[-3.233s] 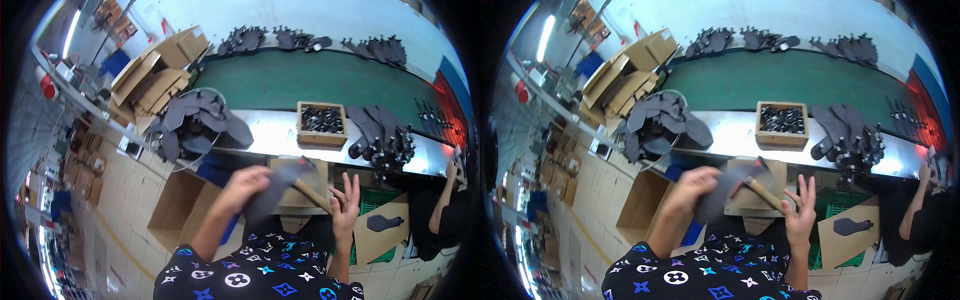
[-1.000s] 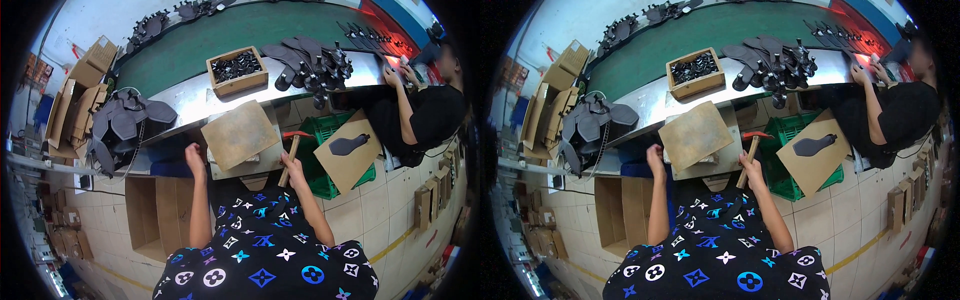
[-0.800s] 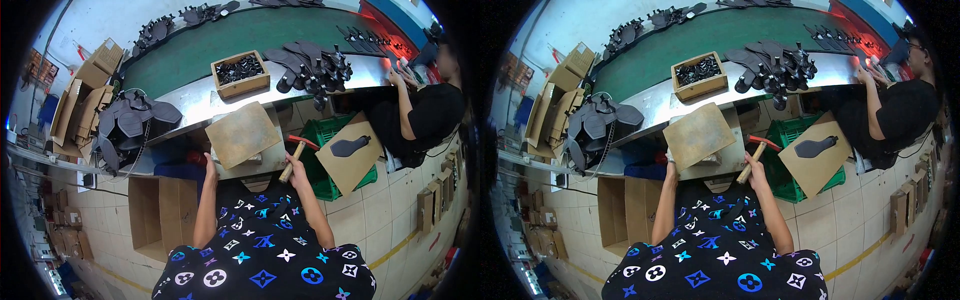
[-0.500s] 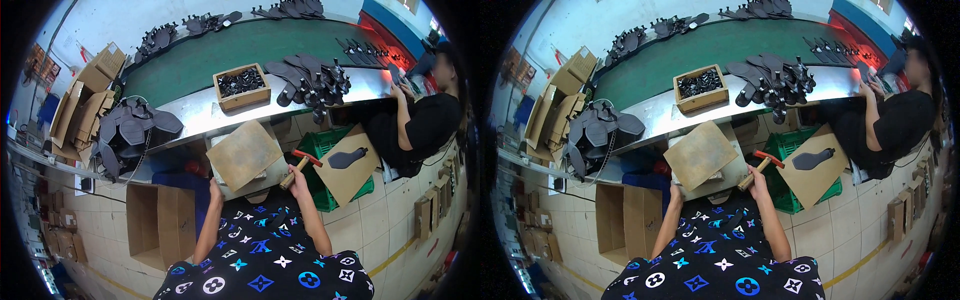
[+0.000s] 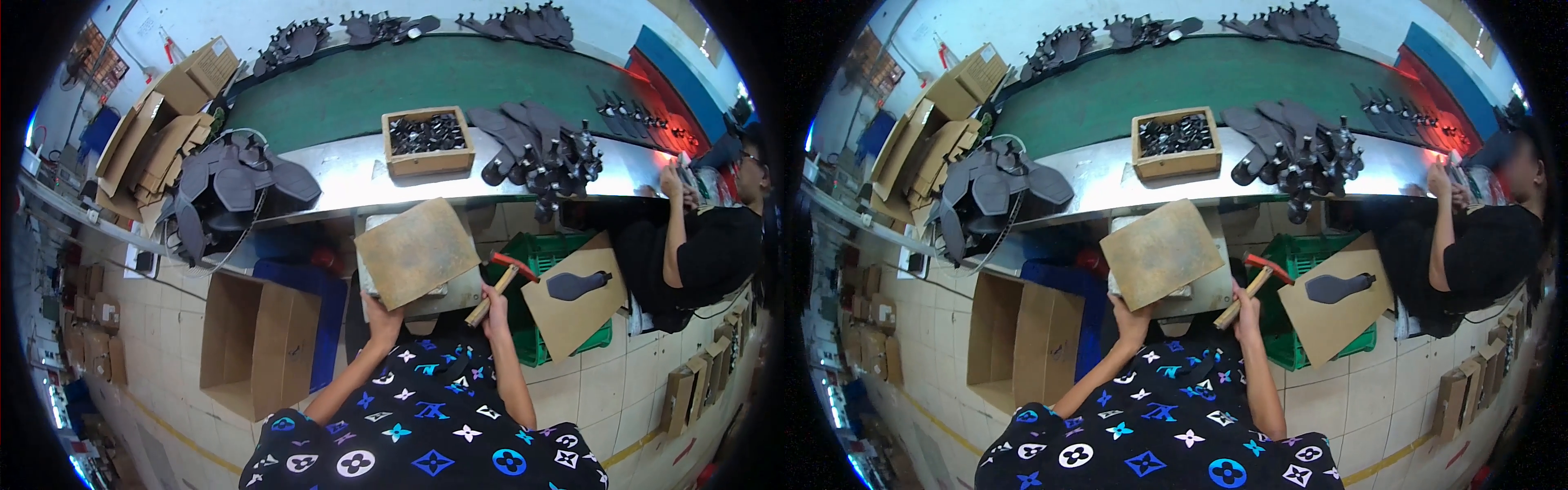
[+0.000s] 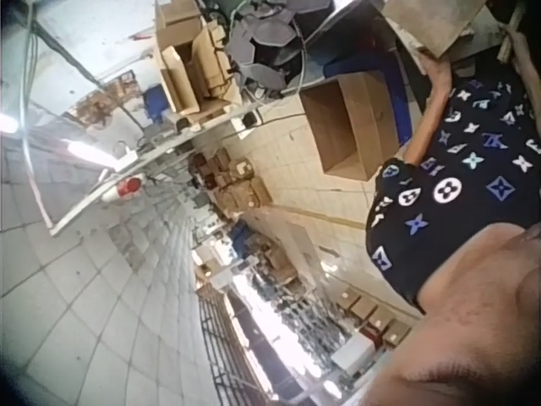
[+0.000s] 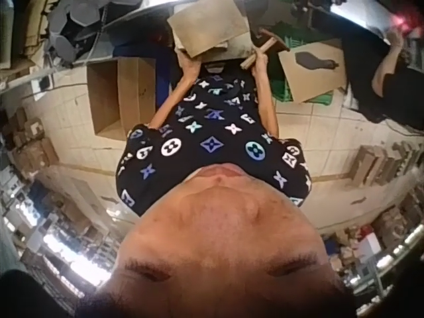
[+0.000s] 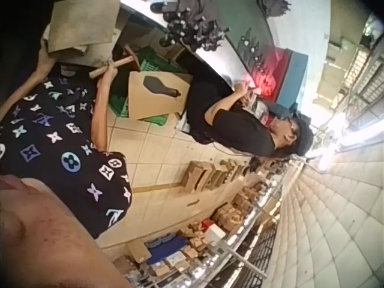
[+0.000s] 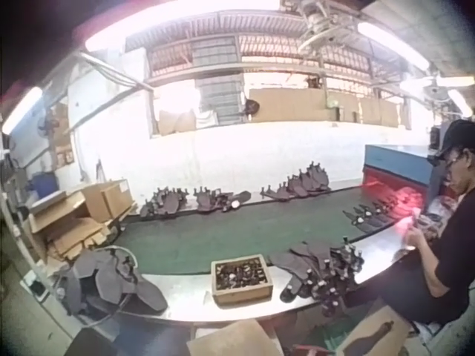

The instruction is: Attaching shoe components using a hammer and small tacks on a workbench.

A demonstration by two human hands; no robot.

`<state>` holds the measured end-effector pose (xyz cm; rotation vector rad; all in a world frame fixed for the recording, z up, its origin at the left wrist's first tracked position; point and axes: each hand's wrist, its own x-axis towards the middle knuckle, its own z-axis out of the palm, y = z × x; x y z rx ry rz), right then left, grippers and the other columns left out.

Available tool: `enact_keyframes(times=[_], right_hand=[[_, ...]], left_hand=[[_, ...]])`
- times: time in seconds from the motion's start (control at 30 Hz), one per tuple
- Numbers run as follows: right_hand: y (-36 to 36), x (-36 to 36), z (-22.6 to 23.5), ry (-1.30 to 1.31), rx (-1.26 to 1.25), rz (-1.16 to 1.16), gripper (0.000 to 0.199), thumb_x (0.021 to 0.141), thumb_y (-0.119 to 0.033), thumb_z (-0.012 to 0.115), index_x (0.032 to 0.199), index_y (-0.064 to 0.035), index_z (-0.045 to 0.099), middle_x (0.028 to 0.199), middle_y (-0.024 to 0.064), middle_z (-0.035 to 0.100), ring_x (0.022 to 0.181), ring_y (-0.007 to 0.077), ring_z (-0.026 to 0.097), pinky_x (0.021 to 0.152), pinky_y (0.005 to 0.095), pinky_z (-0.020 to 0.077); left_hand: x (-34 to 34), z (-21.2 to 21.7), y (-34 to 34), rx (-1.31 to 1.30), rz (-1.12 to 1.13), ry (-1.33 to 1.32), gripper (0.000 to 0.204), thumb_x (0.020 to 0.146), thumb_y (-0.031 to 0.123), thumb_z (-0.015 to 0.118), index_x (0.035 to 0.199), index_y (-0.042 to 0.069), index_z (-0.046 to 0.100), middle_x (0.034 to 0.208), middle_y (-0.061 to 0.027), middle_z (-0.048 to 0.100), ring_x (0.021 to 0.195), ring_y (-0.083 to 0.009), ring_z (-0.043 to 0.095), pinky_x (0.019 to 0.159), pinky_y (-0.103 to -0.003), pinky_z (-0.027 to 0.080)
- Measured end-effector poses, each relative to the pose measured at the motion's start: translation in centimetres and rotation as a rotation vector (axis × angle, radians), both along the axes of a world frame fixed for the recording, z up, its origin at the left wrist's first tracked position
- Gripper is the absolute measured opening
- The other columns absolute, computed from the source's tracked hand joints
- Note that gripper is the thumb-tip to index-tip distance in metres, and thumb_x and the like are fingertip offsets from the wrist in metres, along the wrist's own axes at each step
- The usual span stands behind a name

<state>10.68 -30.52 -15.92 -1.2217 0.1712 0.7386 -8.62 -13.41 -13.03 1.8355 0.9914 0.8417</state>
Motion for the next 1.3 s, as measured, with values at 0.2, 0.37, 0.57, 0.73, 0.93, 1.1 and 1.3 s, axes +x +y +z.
enact_keyframes(times=[0.2, 0.37, 0.57, 0.73, 0.93, 1.1, 1.3], right_hand=[[-0.5, -0.2, 0.1, -0.068, -0.016, 0.064, 0.024, 0.091, -0.027, 0.065, 0.076, -0.0107, 0.055, 0.073, -0.0031, 0.049, 0.067, 0.0081, 0.044, 0.061, 0.0262, 0.0337], [-0.1, -1.4, -0.2, 0.019, 0.080, 0.055, 0.024, 0.090, -0.027, 0.068, 0.078, -0.0112, 0.056, 0.077, -0.0033, 0.050, 0.070, 0.0081, 0.044, 0.063, 0.0247, 0.0341], [-0.7, -1.1, -0.3, 0.055, 0.067, 0.121, 0.024, 0.092, -0.024, 0.066, 0.078, -0.0087, 0.055, 0.116, 0.0094, 0.065, 0.085, 0.0105, 0.054, 0.078, 0.0254, 0.0430], [-3.2, -1.6, -0.9, -0.188, -0.031, 0.077, 0.023, 0.091, -0.022, 0.068, 0.079, -0.0041, 0.059, 0.138, 0.0183, 0.057, 0.100, 0.0139, 0.056, 0.085, 0.0291, 0.0434], [-6.5, -3.5, 5.0, -0.557, -0.170, 0.235, 0.025, 0.089, -0.022, 0.069, 0.079, -0.0012, 0.062, 0.153, 0.0220, 0.042, 0.141, 0.0278, 0.040, 0.109, 0.0359, 0.0349], [-10.0, -5.2, 10.2, -0.768, -0.215, 0.137, 0.023, 0.090, -0.020, 0.069, 0.082, 0.0003, 0.062, 0.140, 0.0206, 0.056, 0.120, 0.0259, 0.059, 0.100, 0.0363, 0.0443], [-12.7, -4.6, 11.5, -0.591, -0.336, -0.070, 0.015, 0.094, -0.017, 0.067, 0.099, -0.0031, 0.065, 0.059, -0.0052, 0.052, 0.050, 0.0044, 0.045, 0.048, 0.0246, 0.0354]], left_hand=[[2.6, -0.4, -1.8, 0.089, 0.114, 0.057, 0.083, 0.081, 0.008, 0.076, 0.139, -0.007, 0.020, 0.105, -0.0320, 0.063, 0.102, -0.0487, 0.063, 0.087, -0.046, 0.050], [2.2, 0.6, 0.8, 0.092, 0.027, -0.042, 0.080, 0.079, 0.007, 0.079, 0.139, 0.002, 0.025, 0.101, -0.0293, 0.065, 0.094, -0.0474, 0.066, 0.079, -0.046, 0.052], [1.6, 1.3, 2.0, -0.020, -0.007, 0.099, 0.077, 0.081, 0.007, 0.077, 0.136, 0.002, 0.023, 0.098, -0.0311, 0.065, 0.094, -0.0490, 0.066, 0.077, -0.047, 0.052], [-2.1, 6.1, 7.9, -0.313, -0.530, -0.130, 0.076, 0.092, 0.017, 0.063, 0.153, -0.005, 0.023, 0.149, -0.0255, 0.043, 0.141, -0.0334, 0.040, 0.115, -0.037, 0.031], [4.2, 10.0, 10.8, -0.200, -0.188, -0.220, 0.033, 0.107, 0.022, 0.047, 0.117, -0.006, 0.062, 0.108, -0.0044, 0.066, 0.098, -0.0104, 0.056, 0.088, -0.026, 0.045], [5.4, 11.1, 16.0, -0.208, -0.278, -0.143, 0.031, 0.104, 0.012, 0.048, 0.119, -0.013, 0.058, 0.101, -0.0090, 0.067, 0.090, -0.0116, 0.058, 0.082, -0.027, 0.048], [12.1, 18.2, 11.9, 0.680, -0.052, 0.120, 0.044, 0.101, 0.023, 0.057, 0.132, -0.009, 0.055, 0.131, -0.0267, 0.060, 0.123, -0.0349, 0.056, 0.106, -0.040, 0.041]])
